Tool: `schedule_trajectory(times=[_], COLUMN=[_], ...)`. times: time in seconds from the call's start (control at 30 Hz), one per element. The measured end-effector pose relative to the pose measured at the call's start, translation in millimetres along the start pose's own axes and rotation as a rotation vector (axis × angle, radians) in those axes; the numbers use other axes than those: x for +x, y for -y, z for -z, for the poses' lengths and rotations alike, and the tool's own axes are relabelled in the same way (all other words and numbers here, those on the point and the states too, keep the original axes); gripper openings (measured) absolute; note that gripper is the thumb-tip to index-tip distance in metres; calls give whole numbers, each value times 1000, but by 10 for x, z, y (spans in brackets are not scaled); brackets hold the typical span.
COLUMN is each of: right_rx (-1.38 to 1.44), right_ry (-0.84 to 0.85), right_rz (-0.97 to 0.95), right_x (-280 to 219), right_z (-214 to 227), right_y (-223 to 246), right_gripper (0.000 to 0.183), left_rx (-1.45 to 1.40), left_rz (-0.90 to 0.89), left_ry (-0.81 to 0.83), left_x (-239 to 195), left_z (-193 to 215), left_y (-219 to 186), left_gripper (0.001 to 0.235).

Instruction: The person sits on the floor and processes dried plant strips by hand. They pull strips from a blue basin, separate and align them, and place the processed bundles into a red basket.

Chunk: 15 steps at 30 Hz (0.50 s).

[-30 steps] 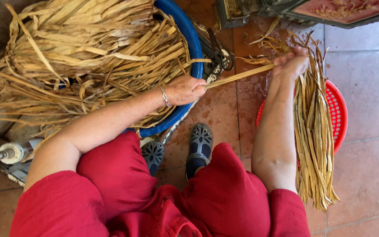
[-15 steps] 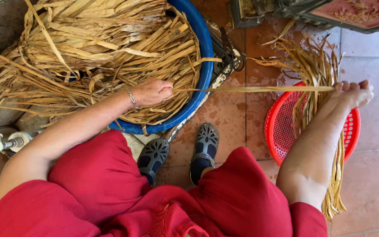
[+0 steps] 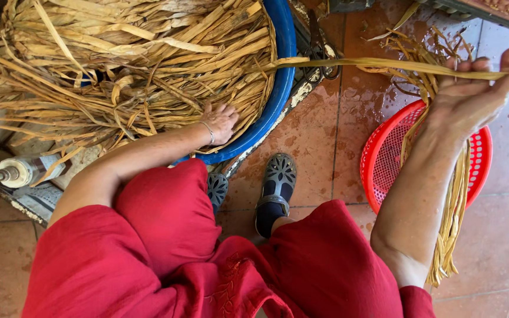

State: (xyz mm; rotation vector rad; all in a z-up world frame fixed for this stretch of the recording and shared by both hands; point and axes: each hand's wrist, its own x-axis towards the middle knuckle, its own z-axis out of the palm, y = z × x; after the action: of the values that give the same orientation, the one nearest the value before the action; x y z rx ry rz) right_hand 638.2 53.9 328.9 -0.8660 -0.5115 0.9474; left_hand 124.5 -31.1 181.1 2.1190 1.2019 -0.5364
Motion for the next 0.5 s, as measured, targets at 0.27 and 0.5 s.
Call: schedule_trajectory(times=[0.27,0.5], right_rx=[-174,-618], right_ry=[123,326], right_rz=[37,-403], right_x=[-436,-1127], right_z=[-902,-1801], right_y=[-96,-688], right_gripper=[48,21], left_rx=[-722,-1539], left_rz=[104,-359], left_ry=[-278,-522], left_x=[105,-162], left_z=[392,1335], left_y=[437,22], left_gripper=[25,30])
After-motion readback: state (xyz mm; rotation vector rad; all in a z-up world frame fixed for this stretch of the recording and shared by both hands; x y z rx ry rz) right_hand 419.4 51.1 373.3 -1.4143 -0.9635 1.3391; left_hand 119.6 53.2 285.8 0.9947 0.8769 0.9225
